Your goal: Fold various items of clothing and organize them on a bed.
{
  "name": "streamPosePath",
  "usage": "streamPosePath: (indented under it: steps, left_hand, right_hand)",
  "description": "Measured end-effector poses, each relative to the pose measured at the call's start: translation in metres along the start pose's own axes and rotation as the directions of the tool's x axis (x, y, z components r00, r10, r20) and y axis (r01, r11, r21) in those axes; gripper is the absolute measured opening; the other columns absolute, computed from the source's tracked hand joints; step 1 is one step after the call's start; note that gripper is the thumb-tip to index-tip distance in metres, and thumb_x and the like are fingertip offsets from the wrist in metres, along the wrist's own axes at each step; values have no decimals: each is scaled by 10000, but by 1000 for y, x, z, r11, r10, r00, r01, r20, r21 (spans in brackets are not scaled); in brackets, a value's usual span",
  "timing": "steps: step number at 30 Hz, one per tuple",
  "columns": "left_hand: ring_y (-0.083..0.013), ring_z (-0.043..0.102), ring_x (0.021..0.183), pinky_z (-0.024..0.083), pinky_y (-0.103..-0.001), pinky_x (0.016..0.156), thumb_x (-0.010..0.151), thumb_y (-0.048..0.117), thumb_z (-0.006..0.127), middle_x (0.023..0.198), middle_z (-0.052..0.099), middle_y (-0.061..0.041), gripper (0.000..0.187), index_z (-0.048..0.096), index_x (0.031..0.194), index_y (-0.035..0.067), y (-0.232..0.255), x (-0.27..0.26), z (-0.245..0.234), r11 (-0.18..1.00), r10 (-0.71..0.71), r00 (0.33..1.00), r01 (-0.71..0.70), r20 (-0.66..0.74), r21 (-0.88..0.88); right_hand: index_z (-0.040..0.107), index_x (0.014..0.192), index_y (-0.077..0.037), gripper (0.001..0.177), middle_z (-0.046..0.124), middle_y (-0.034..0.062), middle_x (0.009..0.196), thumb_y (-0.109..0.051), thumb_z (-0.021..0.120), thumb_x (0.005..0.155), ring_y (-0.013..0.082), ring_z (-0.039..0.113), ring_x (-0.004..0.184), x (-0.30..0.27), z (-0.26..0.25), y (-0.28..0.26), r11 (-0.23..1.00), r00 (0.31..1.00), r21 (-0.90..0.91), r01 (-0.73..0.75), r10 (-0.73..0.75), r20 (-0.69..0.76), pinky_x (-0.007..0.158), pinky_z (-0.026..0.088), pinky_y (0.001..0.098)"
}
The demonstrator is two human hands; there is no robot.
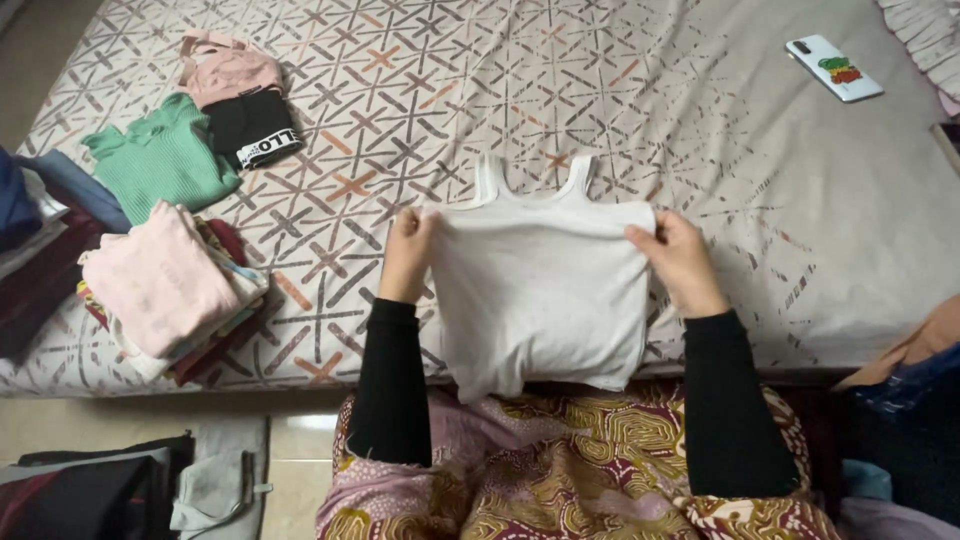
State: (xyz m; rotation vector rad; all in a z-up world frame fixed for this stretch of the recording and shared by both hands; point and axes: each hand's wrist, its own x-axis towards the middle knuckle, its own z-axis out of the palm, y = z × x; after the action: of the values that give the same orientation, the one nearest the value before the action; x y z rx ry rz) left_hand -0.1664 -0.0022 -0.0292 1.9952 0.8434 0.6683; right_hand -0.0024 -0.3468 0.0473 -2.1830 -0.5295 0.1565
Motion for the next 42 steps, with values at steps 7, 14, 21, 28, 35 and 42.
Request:
streamPosePath:
  steps: [7, 14, 21, 28, 35, 42]
  left_hand:
    - [-105, 635, 761, 511, -236, 672, 1012, 90, 658, 853, 680, -40, 300, 486, 1258, 81, 160, -22, -113, 584, 278, 956, -94, 90, -806]
    - [-92, 654, 820, 509, -224, 750, 1067, 100, 676, 887, 722, -43, 332, 492, 1333, 26, 188, 87, -105, 653, 490, 848, -510, -202, -560]
    - [-80, 660, 808, 535, -223, 703, 1085, 111, 667, 901, 703, -35, 176, 598, 1219, 20, 154, 63, -97, 747, 510, 846, -525, -155, -407]
    - [-136, 704, 744, 528, -279, 673, 1009, 228, 709, 868, 765, -63, 164, 732, 1104, 97, 33, -59, -59, 973, 228, 965, -229, 132, -5]
    - [-346, 565, 978, 420, -449, 857, 770, 155, 818, 990, 654, -120, 390, 755, 1148, 83, 15, -99, -62, 828, 455, 864, -499, 214, 255]
    - [-320, 570, 976, 440, -447, 880, 765, 102, 822, 996, 647, -97, 229, 780, 989, 125, 26, -98, -81, 769, 530, 842, -528, 101, 361]
  right_hand:
    - [635, 1145, 26, 312, 675, 93, 1051, -269, 658, 1046, 164, 498, 817, -14, -81, -77, 612, 993, 790, -23, -75, 87, 711, 409, 283]
    - [672, 1056, -65, 226, 689, -36, 934, -286, 642, 1089, 77, 639, 815, 86, -82, -111, 729, 925, 573, 374, -250, -285, 723, 525, 224]
    - [664, 1033, -54, 174, 630, -56, 890, -214, 693, 1095, 39, 562, 774, 82, -57, -81, 719, 930, 591, 366, -262, -256, 672, 448, 214]
    - [620, 953, -42, 185, 609, 13, 826, -215, 641, 1015, 101, 537, 716, -8, 8, 27, 940, 988, 323, -113, 72, 137, 653, 493, 222]
    - [546, 1389, -134, 594, 535, -32, 929, -52, 717, 825, 102, 570, 794, -48, 10, 19, 941, 933, 253, 224, -282, 224, 696, 521, 210]
    - [682, 1388, -242, 585, 502, 55, 900, 43, 686, 877, 183, 485, 754, -47, -2, 24, 850, 854, -90, 520, -518, 47, 712, 475, 305]
